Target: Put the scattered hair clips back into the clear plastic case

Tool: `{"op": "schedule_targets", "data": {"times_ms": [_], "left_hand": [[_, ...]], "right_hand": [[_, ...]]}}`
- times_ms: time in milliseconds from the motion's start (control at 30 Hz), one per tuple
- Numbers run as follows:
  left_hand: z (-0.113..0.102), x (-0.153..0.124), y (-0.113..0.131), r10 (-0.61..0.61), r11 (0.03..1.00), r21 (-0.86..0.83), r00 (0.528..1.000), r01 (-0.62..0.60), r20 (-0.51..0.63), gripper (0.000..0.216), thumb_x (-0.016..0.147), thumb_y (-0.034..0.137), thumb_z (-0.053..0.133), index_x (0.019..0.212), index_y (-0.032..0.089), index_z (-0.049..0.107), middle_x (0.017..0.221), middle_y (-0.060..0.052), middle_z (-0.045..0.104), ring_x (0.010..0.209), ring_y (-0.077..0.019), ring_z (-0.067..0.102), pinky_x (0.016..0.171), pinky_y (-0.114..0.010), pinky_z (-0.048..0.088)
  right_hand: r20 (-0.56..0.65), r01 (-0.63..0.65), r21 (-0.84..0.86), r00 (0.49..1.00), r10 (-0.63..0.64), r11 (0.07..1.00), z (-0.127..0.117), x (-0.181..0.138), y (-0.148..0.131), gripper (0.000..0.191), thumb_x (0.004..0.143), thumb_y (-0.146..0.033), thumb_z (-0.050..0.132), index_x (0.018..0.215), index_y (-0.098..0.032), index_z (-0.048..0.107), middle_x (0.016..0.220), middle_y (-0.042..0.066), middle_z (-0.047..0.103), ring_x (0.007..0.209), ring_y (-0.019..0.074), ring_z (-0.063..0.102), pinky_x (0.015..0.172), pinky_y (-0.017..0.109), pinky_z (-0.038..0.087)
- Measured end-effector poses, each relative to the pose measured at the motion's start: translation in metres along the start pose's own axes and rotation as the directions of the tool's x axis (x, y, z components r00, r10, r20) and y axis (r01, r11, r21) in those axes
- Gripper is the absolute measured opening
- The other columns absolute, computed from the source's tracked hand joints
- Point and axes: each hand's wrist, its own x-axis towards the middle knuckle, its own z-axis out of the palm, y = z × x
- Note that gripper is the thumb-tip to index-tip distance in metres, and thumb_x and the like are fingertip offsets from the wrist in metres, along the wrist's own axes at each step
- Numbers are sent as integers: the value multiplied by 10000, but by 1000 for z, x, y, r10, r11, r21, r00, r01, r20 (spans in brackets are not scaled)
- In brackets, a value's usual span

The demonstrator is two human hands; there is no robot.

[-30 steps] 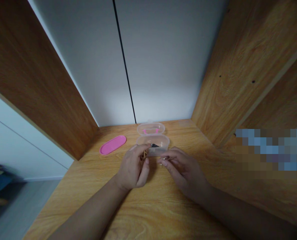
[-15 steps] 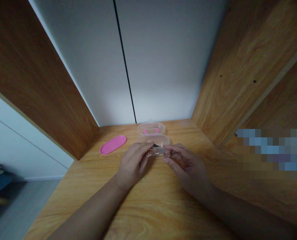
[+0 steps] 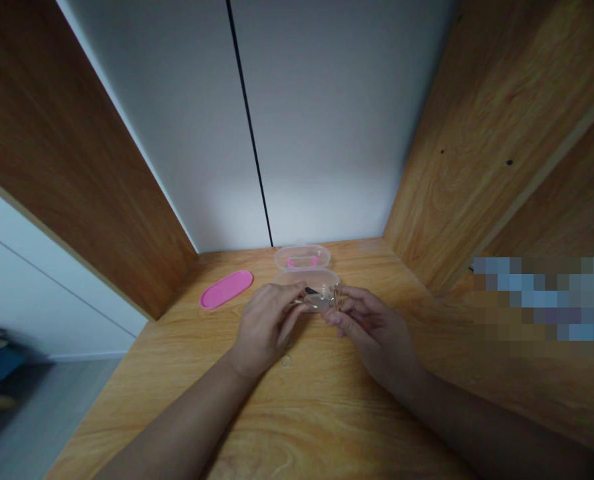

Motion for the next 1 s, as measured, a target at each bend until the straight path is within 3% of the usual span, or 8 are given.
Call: {"op": "schedule_targets", "data": {"times_ms": [100, 200, 467, 633, 767, 1000], "left_hand": [[4, -6, -3, -67, 997, -26, 997, 66, -29, 571, 959, 241, 648, 1467, 231, 387, 918, -59, 721, 752, -162, 670, 721, -310, 587], [6, -10, -5, -65, 997, -37, 998, 64, -27, 581, 951, 256, 664, 1457, 233, 378, 924, -55, 725, 749, -161, 675, 721, -313, 590], [4, -7, -3, -27, 1000, -7, 999, 27, -23, 409, 925, 286, 702, 1276, 201, 510, 855, -36, 708, 695, -156, 671, 659, -286, 575], [3, -7, -3, -23, 1000, -6, 1000, 23, -13, 354, 931, 271, 691, 1236, 199, 527, 866, -41, 709, 691, -151, 669, 657, -283, 579], [4, -7, -2, -35, 999, -19, 999, 35, -20, 362, 920, 243, 703, 1233, 205, 526, 864, -36, 722, 690, -146, 670, 677, -289, 581], [1, -3, 0, -64, 997, -30, 998, 65, 21, 307, 891, 197, 723, 1164, 193, 583, 867, -47, 721, 738, -161, 667, 697, -295, 565]], "right_hand": [[-18, -55, 42, 998, 56, 998, 2, 1, -3, 445, 860, -357, 753, 1257, -235, 593, 690, -37, 685, 609, 136, 604, 612, 249, 495], [-18, -69, 50, 997, 70, 996, 2, 1, -5, 476, 849, -372, 760, 1263, -220, 583, 690, -31, 701, 598, 134, 592, 614, 253, 484], [-31, -64, -4, 998, 63, 998, 0, 0, -8, 446, 850, -385, 749, 1237, -218, 601, 712, -8, 724, 616, 153, 615, 628, 269, 500], [-73, 23, 33, 997, -21, 999, 0, 2, -5, 303, 841, -318, 760, 1123, -249, 672, 702, -37, 678, 634, 129, 635, 652, 242, 531], [-100, 67, 48, 993, -62, 997, 1, 3, -5, 250, 796, -280, 801, 1033, -254, 725, 792, -12, 724, 709, 140, 685, 664, 233, 559], [-135, 78, -131, 986, -96, 988, -1, 3, -11, 248, 784, -275, 791, 1032, -265, 794, 870, 29, 795, 700, 182, 715, 670, 304, 600]]}}
